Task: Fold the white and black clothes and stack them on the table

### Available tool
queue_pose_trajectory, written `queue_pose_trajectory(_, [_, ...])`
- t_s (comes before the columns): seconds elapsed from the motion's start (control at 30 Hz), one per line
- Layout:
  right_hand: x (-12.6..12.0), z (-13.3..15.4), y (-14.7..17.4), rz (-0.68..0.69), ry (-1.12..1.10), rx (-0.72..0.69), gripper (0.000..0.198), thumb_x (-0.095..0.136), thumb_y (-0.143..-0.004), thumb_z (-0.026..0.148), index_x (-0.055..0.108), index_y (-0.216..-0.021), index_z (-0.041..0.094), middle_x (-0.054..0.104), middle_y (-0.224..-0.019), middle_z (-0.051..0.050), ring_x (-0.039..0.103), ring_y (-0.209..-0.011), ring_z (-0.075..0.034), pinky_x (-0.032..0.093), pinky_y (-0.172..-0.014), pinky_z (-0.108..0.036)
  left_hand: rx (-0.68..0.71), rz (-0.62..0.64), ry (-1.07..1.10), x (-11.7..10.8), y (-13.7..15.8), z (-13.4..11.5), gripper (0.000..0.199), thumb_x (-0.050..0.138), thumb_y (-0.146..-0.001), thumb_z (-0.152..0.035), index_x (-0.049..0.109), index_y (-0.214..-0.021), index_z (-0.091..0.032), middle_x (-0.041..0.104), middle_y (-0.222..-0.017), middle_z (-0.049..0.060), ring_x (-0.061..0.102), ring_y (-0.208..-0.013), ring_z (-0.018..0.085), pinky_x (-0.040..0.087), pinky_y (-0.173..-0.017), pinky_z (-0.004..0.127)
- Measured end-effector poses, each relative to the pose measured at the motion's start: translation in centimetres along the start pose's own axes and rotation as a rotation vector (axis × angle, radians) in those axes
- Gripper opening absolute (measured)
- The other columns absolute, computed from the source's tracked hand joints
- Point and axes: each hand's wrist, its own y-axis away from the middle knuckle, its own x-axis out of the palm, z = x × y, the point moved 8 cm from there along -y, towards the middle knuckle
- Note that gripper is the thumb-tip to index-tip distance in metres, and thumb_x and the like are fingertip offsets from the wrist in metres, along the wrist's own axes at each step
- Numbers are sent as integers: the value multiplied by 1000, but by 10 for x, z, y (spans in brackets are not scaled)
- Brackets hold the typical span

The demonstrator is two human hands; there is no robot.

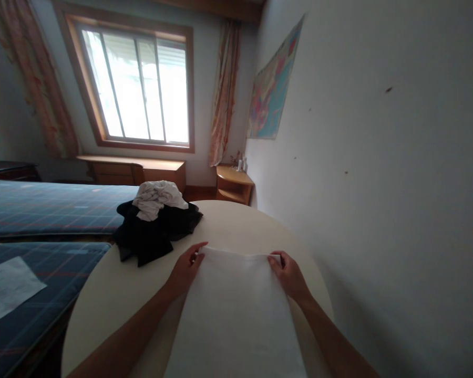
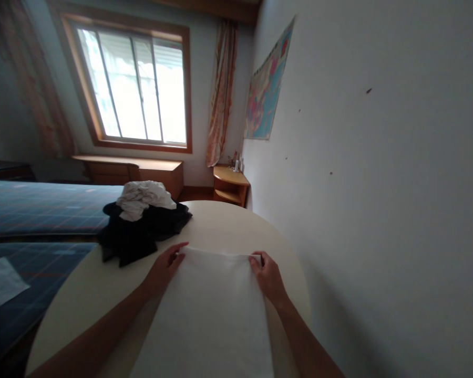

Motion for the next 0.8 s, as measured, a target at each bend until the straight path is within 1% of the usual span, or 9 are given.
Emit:
queue_pose_trajectory(0.13, [11, -6, -10, 27, 22, -1, 41, 49, -84, 53, 64, -99, 18, 69, -82, -5, 63, -73, -20, 48, -68, -29, -19, -84, -1, -7, -6, 7, 50, 48, -89, -43, 55, -132, -18, 64, -92, 3, 57, -62, 13, 45, -54, 23])
queue_pose_trajectory(0.2, [22, -12, -12, 91, 61, -4, 38, 49, -84, 50, 65, -98, 18, 70, -85, -5, 64, -77, -20, 48, -72, -29, -39, -64, -109, -3, -7, 18, 49, 46, -90, -37, 53, -135, -19, 66, -96, 4, 61, -69, 15, 50, -63, 26])
queue_pose_trajectory(0.27, [30, -16, -13, 145, 102, -3, 34, 50, -85, 45, 64, -101, 19, 70, -88, -5, 65, -80, -19, 48, -76, -29, -32, -23, -249, 3, -7, 25, 51, 47, -90, -30, 49, -139, -22, 67, -106, 5, 66, -86, 18, 53, -80, 33])
queue_pose_trajectory(0.37, [31, -16, -13, 172, 170, 5, 35, 50, -87, 38, 61, -115, 20, 69, -96, -6, 65, -86, -19, 48, -81, -30, 99, -58, -469, 5, -2, 16, 54, 49, -87, -22, 47, -141, -21, 59, -132, 9, 55, -121, 24, 41, -107, 42])
queue_pose_trajectory(0.47, [26, 2, -10, 109, 349, -56, 35, 50, -88, 29, 61, -120, 20, 65, -116, -11, 61, -106, -22, 44, -95, -33, 295, -77, -638, 13, 10, -10, 51, 50, -90, -25, 49, -140, -21, 44, -149, 10, 39, -137, 27, 31, -115, 46])
queue_pose_trajectory(0.57, [36, 32, 6, 100, 488, -190, 38, 44, -93, 30, 60, -127, 23, 57, -135, -10, 48, -127, -25, 32, -110, -39, 404, 122, -718, 36, 25, -23, 54, 50, -93, -36, 42, -147, -27, 34, -156, 7, 30, -144, 27, 27, -118, 46])
queue_pose_trajectory(0.63, [58, 47, 25, 245, 489, -261, 47, 42, -96, 42, 52, -138, 24, 51, -144, -10, 42, -134, -24, 26, -114, -40, 401, 288, -761, 52, 34, -18, 57, 47, -96, -44, 37, -150, -30, 31, -158, 6, 26, -146, 28, 25, -118, 49])
queue_pose_trajectory(0.7, [81, 49, 46, 421, 506, -241, 61, 41, -94, 58, 44, -146, 25, 39, -154, -10, 32, -142, -27, 19, -118, -45, 370, 392, -793, 61, 39, -10, 56, 42, -97, -50, 35, -150, -33, 29, -159, 7, 25, -147, 29, 23, -118, 51])
queue_pose_trajectory(0.8, [98, 43, 64, 535, 543, -183, 71, 39, -92, 67, 33, -152, 30, 19, -162, -7, 11, -149, -31, 6, -119, -54, 342, 423, -807, 64, 37, 0, 56, 37, -99, -54, 34, -150, -34, 27, -160, 6, 21, -148, 29, 19, -118, 51])
